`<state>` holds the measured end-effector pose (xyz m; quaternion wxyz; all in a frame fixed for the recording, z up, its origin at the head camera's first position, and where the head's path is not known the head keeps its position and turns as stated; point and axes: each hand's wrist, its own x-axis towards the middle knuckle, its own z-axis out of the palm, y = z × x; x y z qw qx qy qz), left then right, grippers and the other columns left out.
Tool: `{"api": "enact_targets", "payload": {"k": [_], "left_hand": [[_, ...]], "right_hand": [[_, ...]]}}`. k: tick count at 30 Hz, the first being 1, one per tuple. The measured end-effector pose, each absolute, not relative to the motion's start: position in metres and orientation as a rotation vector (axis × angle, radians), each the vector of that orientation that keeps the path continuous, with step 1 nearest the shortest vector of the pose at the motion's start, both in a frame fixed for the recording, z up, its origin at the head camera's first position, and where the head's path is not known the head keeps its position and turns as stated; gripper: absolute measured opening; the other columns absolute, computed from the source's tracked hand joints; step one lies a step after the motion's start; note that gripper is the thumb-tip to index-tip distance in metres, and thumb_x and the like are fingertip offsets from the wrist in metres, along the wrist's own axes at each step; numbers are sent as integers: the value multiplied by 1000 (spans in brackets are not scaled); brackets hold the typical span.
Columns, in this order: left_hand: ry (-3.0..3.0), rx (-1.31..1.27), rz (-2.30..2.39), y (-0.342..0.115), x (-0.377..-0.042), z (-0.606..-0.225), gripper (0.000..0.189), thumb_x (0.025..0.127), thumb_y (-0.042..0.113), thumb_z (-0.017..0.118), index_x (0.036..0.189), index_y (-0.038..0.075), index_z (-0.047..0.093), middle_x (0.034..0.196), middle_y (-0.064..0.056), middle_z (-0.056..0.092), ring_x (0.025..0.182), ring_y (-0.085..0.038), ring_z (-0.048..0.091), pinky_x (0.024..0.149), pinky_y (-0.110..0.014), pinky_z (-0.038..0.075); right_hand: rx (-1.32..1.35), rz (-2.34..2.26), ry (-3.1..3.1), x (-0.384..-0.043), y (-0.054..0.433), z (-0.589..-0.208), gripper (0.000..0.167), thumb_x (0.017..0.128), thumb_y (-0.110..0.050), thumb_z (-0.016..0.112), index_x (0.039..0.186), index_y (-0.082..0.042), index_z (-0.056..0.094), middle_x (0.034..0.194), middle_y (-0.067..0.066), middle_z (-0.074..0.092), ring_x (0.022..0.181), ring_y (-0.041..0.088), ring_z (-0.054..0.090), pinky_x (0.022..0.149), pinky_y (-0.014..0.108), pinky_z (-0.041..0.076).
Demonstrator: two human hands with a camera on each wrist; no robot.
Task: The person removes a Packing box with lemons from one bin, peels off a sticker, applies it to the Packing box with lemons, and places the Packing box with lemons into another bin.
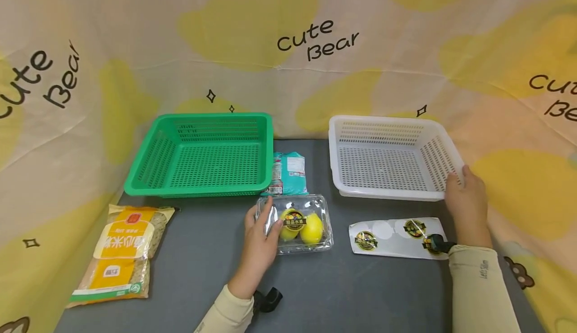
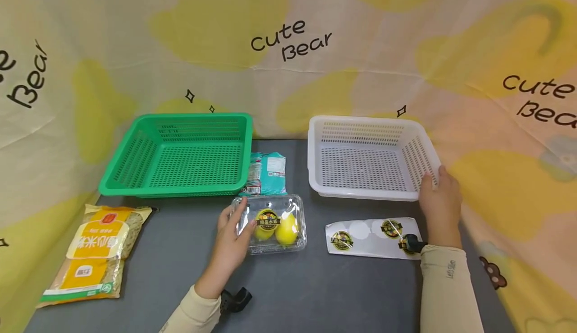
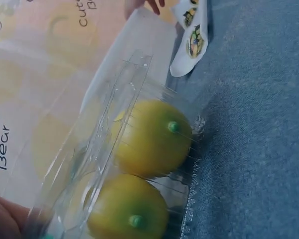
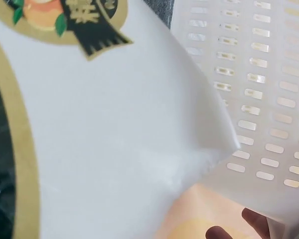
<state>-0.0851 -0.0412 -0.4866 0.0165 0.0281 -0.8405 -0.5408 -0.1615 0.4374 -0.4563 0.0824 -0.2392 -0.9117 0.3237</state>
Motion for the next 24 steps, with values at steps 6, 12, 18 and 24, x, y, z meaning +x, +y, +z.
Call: {"api": "enact_targets", "payload": {"k": [6, 12, 18, 24], "left_hand": [[-2591, 49, -1650, -41, -82, -476, 62, 106, 11, 65, 164, 14, 43, 166, -23, 24, 151, -47, 30, 111, -66, 38], [-2604, -107, -1656, -40, -80, -446, 60, 108, 14, 64, 164, 14, 43, 165, -25, 27, 145, -49, 39, 107, -71, 40], [-2605, -225, -1673, -33, -97, -419, 59, 109, 18, 62, 165, 16, 41, 168, -24, 23, 147, -51, 37, 108, -73, 37], [-2570, -331, -1657, -19, -125, -393, 60, 109, 23, 62, 165, 19, 41, 168, -21, 23, 149, -44, 36, 109, -71, 37]], "right_hand": [[-730, 962, -2733, -163, 437, -456, 69, 112, -38, 29, 168, -3, 10, 166, 39, 17, 151, 59, 20, 121, 68, 18], [-725, 955, -2730, -161, 437, -458, 70, 111, -39, 28, 169, -2, 11, 165, 40, 18, 150, 60, 22, 120, 68, 19], [-738, 968, -2719, -162, 440, -462, 70, 111, -40, 29, 169, -5, 11, 166, 38, 19, 149, 59, 24, 120, 68, 20], [-749, 968, -2720, -162, 440, -463, 71, 111, -42, 28, 170, -7, 10, 168, 36, 17, 150, 58, 22, 120, 69, 19]]}}
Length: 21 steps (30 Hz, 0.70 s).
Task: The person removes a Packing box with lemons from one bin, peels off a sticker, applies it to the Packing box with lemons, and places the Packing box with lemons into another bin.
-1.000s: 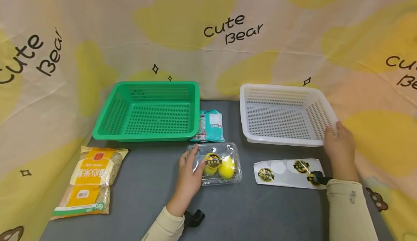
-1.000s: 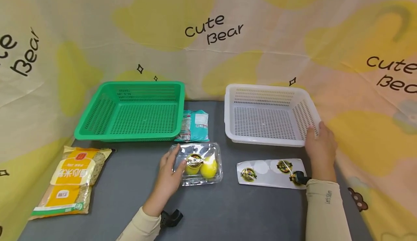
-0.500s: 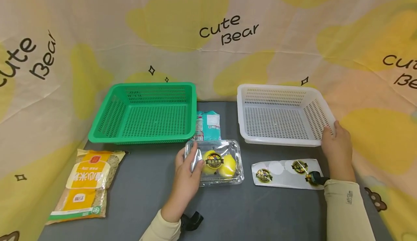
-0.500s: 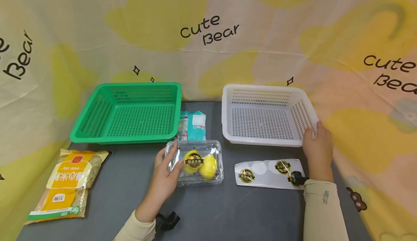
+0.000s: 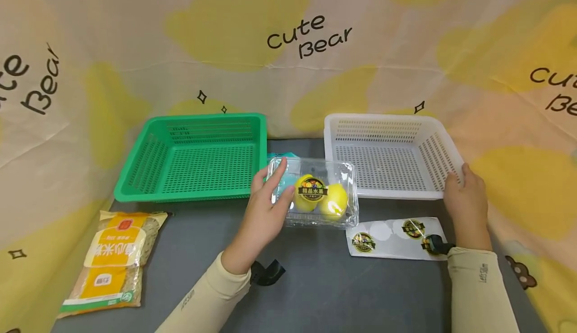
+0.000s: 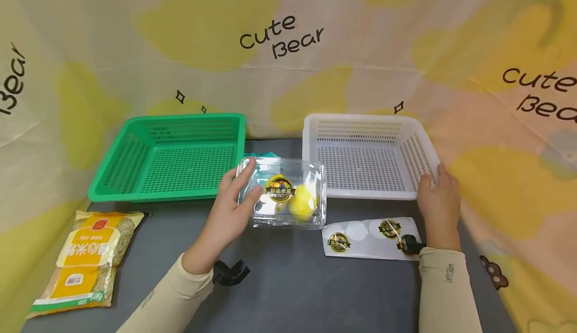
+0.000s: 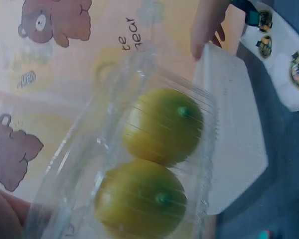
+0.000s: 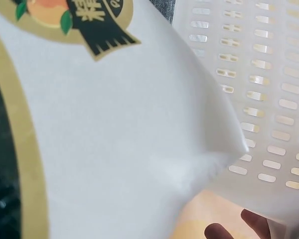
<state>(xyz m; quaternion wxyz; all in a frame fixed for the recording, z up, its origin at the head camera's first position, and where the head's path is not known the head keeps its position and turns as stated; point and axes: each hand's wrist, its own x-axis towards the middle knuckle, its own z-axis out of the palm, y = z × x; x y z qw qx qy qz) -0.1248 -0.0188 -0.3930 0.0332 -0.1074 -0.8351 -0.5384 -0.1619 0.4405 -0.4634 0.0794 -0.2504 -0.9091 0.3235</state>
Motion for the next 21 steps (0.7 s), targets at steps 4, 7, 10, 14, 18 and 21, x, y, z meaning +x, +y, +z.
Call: {"api": "enact_targets", "payload": {"k": [4, 7, 10, 14, 18, 21], "left_hand": [[-2580, -364, -1669, -2, -149, -379, 60, 110, 27, 61, 165, 24, 40, 170, -18, 22, 152, -37, 34, 111, -67, 38], [-2594, -395, -1683, 18, -167, -373, 60, 110, 28, 60, 166, 25, 38, 169, -17, 22, 147, -37, 41, 110, -62, 41], [-2594, -452, -1694, 42, -184, -371, 60, 110, 27, 60, 166, 24, 37, 168, -20, 24, 141, -39, 48, 109, -57, 45], [-2620, -508, -1718, 77, -204, -371, 60, 111, 27, 58, 167, 25, 35, 167, -20, 26, 142, -36, 47, 110, -51, 45], [-2680, -510, -1708, 113, -221, -375, 60, 112, 30, 56, 167, 27, 34, 165, -18, 30, 142, -37, 45, 108, -48, 47], [-2716, -510, -1694, 137, -232, -381, 60, 112, 32, 56, 168, 27, 34, 164, -17, 32, 140, -36, 45, 104, -45, 48]], "right_hand": [[-759, 969, -2715, -163, 439, -463, 70, 111, -42, 28, 170, -8, 10, 168, 35, 17, 151, 58, 22, 120, 69, 19], [-774, 974, -2715, -163, 439, -462, 70, 111, -41, 28, 170, -9, 10, 168, 35, 16, 151, 59, 21, 120, 69, 19], [-774, 971, -2715, -164, 439, -461, 70, 111, -41, 28, 170, -8, 10, 168, 36, 17, 151, 59, 21, 120, 69, 19], [-765, 957, -2713, -164, 441, -462, 70, 110, -40, 29, 170, -7, 11, 167, 36, 17, 151, 59, 22, 119, 69, 20], [-748, 944, -2707, -164, 442, -464, 70, 110, -39, 30, 170, -6, 13, 167, 36, 20, 150, 58, 23, 119, 69, 21], [-743, 938, -2715, -163, 443, -464, 70, 110, -40, 29, 169, -6, 13, 166, 37, 21, 149, 59, 25, 117, 70, 22]]}}
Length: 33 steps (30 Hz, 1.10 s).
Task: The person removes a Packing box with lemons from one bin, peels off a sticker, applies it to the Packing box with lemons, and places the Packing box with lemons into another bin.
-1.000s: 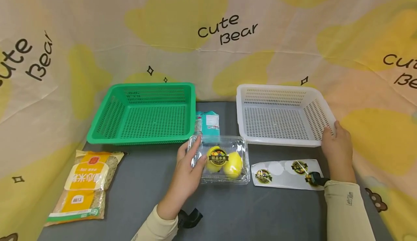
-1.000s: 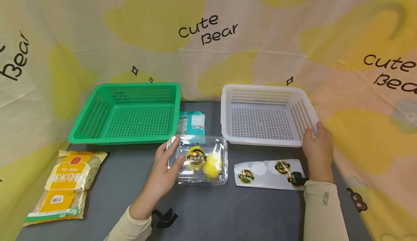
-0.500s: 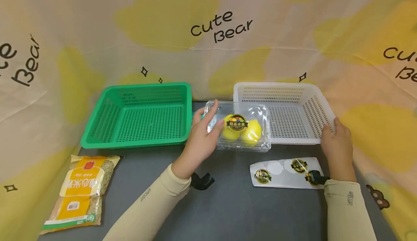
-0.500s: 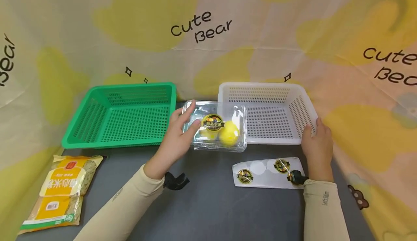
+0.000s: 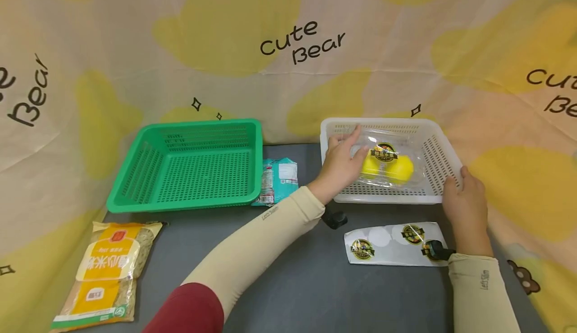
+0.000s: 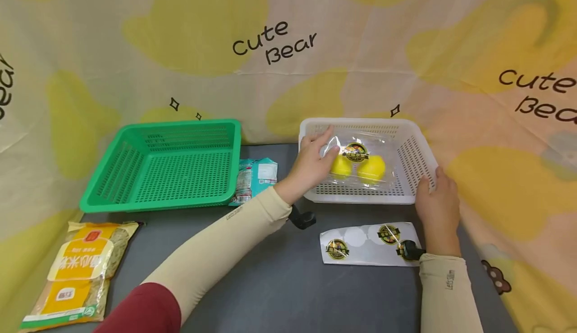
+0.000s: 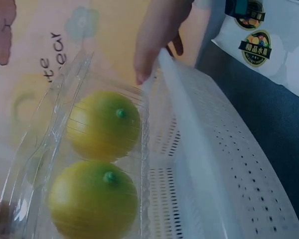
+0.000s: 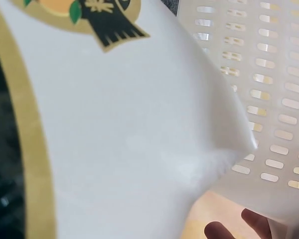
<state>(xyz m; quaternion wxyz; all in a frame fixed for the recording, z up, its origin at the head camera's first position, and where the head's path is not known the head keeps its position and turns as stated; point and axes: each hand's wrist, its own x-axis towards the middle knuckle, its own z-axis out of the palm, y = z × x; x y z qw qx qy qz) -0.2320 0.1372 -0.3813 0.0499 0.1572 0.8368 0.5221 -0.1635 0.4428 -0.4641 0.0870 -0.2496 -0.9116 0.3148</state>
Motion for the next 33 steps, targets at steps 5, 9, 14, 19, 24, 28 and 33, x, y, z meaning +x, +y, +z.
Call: {"api": "enact_targets", "payload": {"k": [5, 9, 14, 19, 24, 28, 33], "left_hand": [[2539, 414, 1552, 169, -246, -396, 60, 112, 35, 54, 168, 31, 32, 164, -17, 31, 139, -34, 44, 104, -42, 47], [2575, 343, 1503, 184, -255, -411, 60, 113, 36, 53, 168, 32, 30, 162, -19, 33, 136, -36, 46, 105, -42, 47], [2629, 297, 1394, 195, -261, -433, 60, 112, 37, 53, 168, 28, 32, 159, -22, 36, 132, -36, 50, 103, -40, 48], [2611, 217, 1329, 202, -263, -449, 59, 113, 37, 51, 168, 26, 34, 156, -21, 37, 129, -36, 48, 103, -41, 46], [2587, 177, 1286, 204, -266, -454, 63, 113, 36, 51, 170, 27, 27, 162, -24, 29, 104, -28, 54, 82, -34, 51], [2544, 179, 1261, 203, -269, -456, 70, 112, 32, 54, 172, 29, 18, 169, -28, 16, 79, -24, 51, 57, -29, 46], [2544, 151, 1223, 202, -279, -460, 72, 111, 30, 58, 171, 31, 18, 170, -28, 17, 64, -19, 45, 50, -27, 40]], "right_hand": [[-769, 933, -2713, -159, 442, -463, 70, 111, -40, 30, 170, -6, 14, 165, 37, 22, 145, 61, 29, 114, 72, 24], [-751, 935, -2699, -157, 441, -463, 69, 110, -38, 31, 169, -4, 16, 164, 38, 24, 146, 60, 29, 115, 71, 24], [-756, 931, -2707, -156, 441, -464, 70, 110, -40, 31, 169, -6, 16, 165, 36, 23, 146, 61, 28, 114, 72, 24], [-775, 923, -2711, -154, 442, -461, 71, 110, -41, 31, 170, -7, 15, 166, 35, 22, 146, 62, 27, 113, 74, 25], [-769, 947, -2696, -153, 441, -460, 71, 110, -39, 32, 170, -6, 15, 166, 36, 22, 148, 60, 27, 114, 72, 25], [-785, 955, -2693, -155, 440, -461, 71, 110, -39, 32, 170, -7, 14, 167, 35, 21, 147, 60, 27, 115, 72, 24], [-788, 1000, -2702, -159, 440, -462, 71, 110, -41, 32, 171, -10, 12, 169, 34, 17, 148, 61, 25, 115, 73, 23]]}}
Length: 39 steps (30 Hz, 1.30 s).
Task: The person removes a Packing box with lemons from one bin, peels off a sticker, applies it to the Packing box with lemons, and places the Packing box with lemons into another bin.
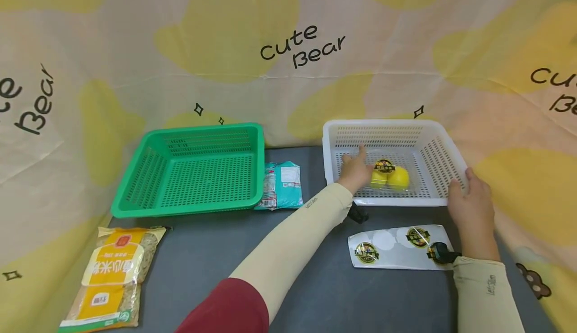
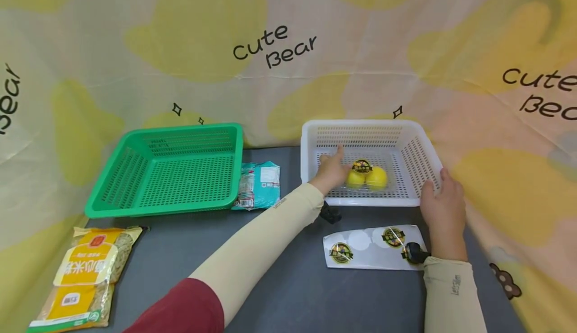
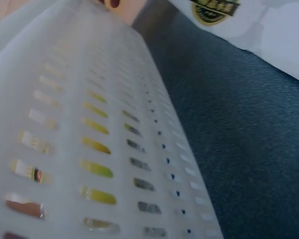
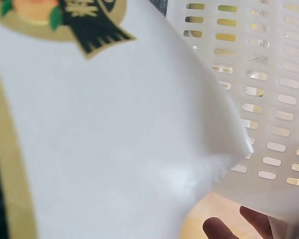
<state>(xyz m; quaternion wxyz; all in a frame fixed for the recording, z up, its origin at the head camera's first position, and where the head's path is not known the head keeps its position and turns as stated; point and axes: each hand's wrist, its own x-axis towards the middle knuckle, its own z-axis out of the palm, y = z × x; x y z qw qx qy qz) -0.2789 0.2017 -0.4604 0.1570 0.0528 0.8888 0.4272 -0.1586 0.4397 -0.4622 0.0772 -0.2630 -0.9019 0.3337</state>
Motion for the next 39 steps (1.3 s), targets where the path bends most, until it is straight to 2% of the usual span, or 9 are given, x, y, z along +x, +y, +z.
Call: {"api": "enact_targets", "payload": {"k": [5, 9, 12, 14, 16, 25, 31, 36, 39], "left_hand": [[2540, 126, 1195, 200, -282, -461, 71, 110, 35, 59, 171, 34, 21, 169, -25, 23, 64, -21, 47, 50, -29, 39], [2538, 124, 1194, 199, -279, -456, 70, 111, 36, 57, 170, 36, 20, 169, -23, 24, 89, -29, 58, 55, -31, 45], [2566, 136, 1176, 198, -275, -452, 68, 112, 36, 55, 170, 36, 20, 169, -23, 24, 125, -37, 54, 80, -37, 54], [2583, 142, 1177, 197, -273, -449, 66, 112, 37, 54, 170, 36, 22, 169, -22, 24, 144, -41, 40, 100, -45, 51], [2605, 162, 1165, 198, -271, -448, 65, 112, 38, 54, 170, 36, 25, 171, -21, 22, 154, -43, 27, 113, -52, 42], [2692, 240, 1162, 196, -271, -451, 62, 112, 52, 45, 168, 30, 33, 177, -14, 8, 159, -41, 10, 124, -56, 21], [2730, 370, 1416, 191, -270, -448, 60, 112, 51, 45, 168, 31, 35, 178, -6, 8, 161, -37, 8, 125, -60, 16], [2866, 822, 1399, 186, -262, -442, 67, 109, 52, 50, 169, 32, 30, 178, 2, 0, 162, -29, 1, 126, -59, 11], [3002, 1105, 1199, 181, -253, -440, 71, 106, 53, 52, 170, 32, 28, 178, 0, -5, 162, -25, -7, 127, -56, 6]], "right_hand": [[-802, 1013, -2713, -161, 439, -462, 70, 110, -42, 31, 171, -12, 10, 170, 33, 15, 149, 60, 23, 115, 73, 23], [-828, 1001, -2711, -161, 438, -461, 70, 110, -42, 30, 171, -13, 10, 170, 32, 14, 149, 60, 23, 115, 73, 23], [-837, 1002, -2707, -161, 438, -459, 70, 110, -43, 30, 171, -15, 10, 171, 31, 15, 148, 60, 26, 114, 73, 24], [-835, 993, -2712, -162, 439, -459, 70, 110, -43, 30, 171, -16, 10, 171, 31, 16, 147, 60, 27, 113, 73, 25], [-846, 982, -2717, -162, 439, -458, 70, 110, -44, 29, 171, -16, 10, 170, 31, 16, 146, 60, 28, 112, 73, 26], [-885, 983, -2720, -161, 436, -457, 69, 110, -46, 28, 171, -21, 10, 170, 31, 18, 146, 61, 29, 109, 74, 28], [-860, 964, -2747, -164, 434, -453, 70, 110, -46, 28, 171, -17, 11, 168, 35, 20, 145, 62, 30, 109, 74, 29], [-874, 936, -2760, -164, 435, -453, 77, 108, -56, 30, 171, -16, 11, 166, 36, 22, 145, 62, 29, 109, 74, 29], [-865, 901, -2765, -163, 437, -455, 83, 107, -63, 31, 171, -14, 12, 164, 38, 25, 143, 63, 32, 107, 75, 30]]}}
